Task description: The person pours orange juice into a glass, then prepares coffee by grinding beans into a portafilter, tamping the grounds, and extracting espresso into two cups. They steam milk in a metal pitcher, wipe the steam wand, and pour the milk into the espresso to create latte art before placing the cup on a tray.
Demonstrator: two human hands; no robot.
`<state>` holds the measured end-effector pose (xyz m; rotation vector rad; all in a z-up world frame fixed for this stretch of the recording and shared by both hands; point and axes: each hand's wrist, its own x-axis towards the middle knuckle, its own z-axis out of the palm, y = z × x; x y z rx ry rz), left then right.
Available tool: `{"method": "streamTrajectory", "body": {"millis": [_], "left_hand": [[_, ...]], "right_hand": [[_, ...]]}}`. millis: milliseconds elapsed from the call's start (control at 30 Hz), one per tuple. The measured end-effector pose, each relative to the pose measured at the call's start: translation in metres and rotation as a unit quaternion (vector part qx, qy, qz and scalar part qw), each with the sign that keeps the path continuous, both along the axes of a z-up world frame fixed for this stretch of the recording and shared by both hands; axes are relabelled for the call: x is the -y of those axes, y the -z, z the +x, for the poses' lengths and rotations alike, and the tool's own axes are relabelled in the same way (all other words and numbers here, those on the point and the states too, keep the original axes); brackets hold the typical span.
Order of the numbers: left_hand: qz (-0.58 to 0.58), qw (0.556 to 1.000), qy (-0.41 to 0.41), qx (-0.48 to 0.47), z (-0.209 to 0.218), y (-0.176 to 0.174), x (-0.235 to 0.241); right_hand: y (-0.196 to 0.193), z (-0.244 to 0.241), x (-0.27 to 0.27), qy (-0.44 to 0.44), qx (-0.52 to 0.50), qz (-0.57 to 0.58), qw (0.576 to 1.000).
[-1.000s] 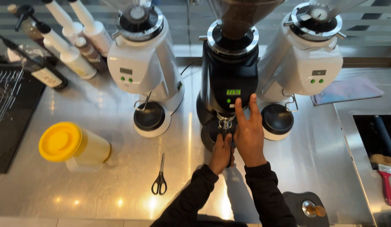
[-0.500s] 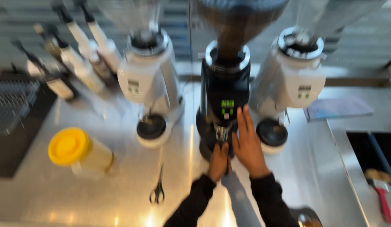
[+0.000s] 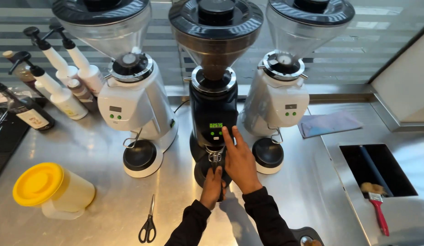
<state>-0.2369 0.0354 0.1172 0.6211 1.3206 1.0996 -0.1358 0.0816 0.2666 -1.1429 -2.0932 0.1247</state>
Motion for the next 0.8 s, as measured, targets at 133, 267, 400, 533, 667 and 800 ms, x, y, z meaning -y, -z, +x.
{"method": "streamTrajectory", "body": {"millis": [133,267,400,533,667,800], "left_hand": [[-0.002,1.0,-0.006,-0.005,0.002,0.012,0.0],[-0.004,1.0,0.008,0.012,-0.004,-0.005,-0.001],[-0.039,0.999,-0.007,0.023,-0.007,-0.012,0.003],[-0.034,0.999,-0.009,0.016,-0.01,-0.014,0.002],[-0.021,1.0,-0.011,0.007,-0.014,-0.027,0.003],[-0.027,1.0,0.005,0.012,-0.021,-0.045,0.013]], "right_hand": [[0.002,0.002,-0.001,-0.013,0.007,0.026,1.0],[-0.001,0.001,-0.002,0.0,0.018,0.054,0.998],[-0.001,0.002,0.001,-0.005,0.042,0.027,0.999],[-0.002,0.008,-0.005,-0.006,0.088,0.021,0.996],[-0.011,0.011,-0.02,-0.034,0.096,0.008,0.995],[-0.02,0.011,-0.025,-0.072,0.072,0.115,0.988]]}}
